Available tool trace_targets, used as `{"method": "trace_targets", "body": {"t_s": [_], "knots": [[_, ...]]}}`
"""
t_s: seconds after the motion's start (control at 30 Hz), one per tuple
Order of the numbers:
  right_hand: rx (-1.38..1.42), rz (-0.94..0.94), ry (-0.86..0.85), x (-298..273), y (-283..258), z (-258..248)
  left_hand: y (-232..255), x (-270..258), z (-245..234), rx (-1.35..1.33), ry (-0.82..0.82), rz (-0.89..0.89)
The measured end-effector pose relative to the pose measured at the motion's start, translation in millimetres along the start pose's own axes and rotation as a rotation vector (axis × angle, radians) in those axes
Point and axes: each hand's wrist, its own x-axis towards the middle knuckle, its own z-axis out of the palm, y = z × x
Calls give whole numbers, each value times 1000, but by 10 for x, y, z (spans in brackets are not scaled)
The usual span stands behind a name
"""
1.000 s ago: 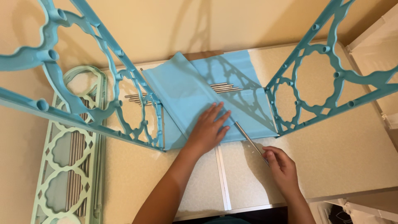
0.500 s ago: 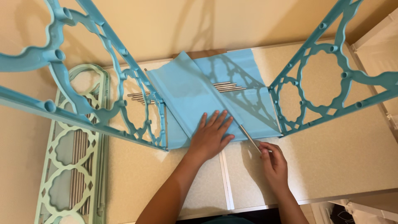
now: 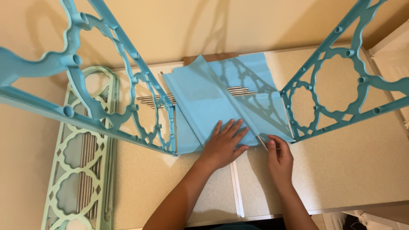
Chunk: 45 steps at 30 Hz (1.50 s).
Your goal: The person inserts metal rods into a light blue fabric shelf liner and secures the liner into a light blue plastic shelving frame. They adjust the fabric and rods to fit the frame, then lift the assembled shelf unit.
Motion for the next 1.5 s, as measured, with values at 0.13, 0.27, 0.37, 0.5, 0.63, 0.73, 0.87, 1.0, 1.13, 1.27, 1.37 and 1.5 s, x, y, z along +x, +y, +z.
{"method": "trace_targets", "body": {"t_s": [0.13,0.27,0.37,0.5,0.63,0.73,0.87,1.0,1.13,1.27,1.37,1.5], "knots": [[-88,-52,-102,-20,29,-214,-41,5,-58,-35,53,-43],[-111,9,-223,-135,54,-496,-66,20,-62,-47,94,-58],[-224,7,-369,-217,40,-725,-64,36,-32,11,38,-75],[-232,127,-411,-246,45,-809,-68,56,3,38,12,-84],[-187,151,-347,-185,59,-723,-64,50,13,55,-1,-82],[-148,150,-316,-139,43,-628,-63,36,12,65,-3,-78],[-93,138,-307,-33,20,-463,-57,30,20,70,11,-70],[-28,174,-294,44,5,-316,-65,24,30,63,9,-75],[-39,152,-278,109,-2,-217,-67,32,34,60,17,-71],[-67,175,-237,104,-40,-179,-68,34,24,59,4,-74],[-161,151,-190,98,-86,-136,-63,28,14,64,6,-75],[-200,166,-151,75,-146,-93,-58,30,7,61,-7,-82]]}}
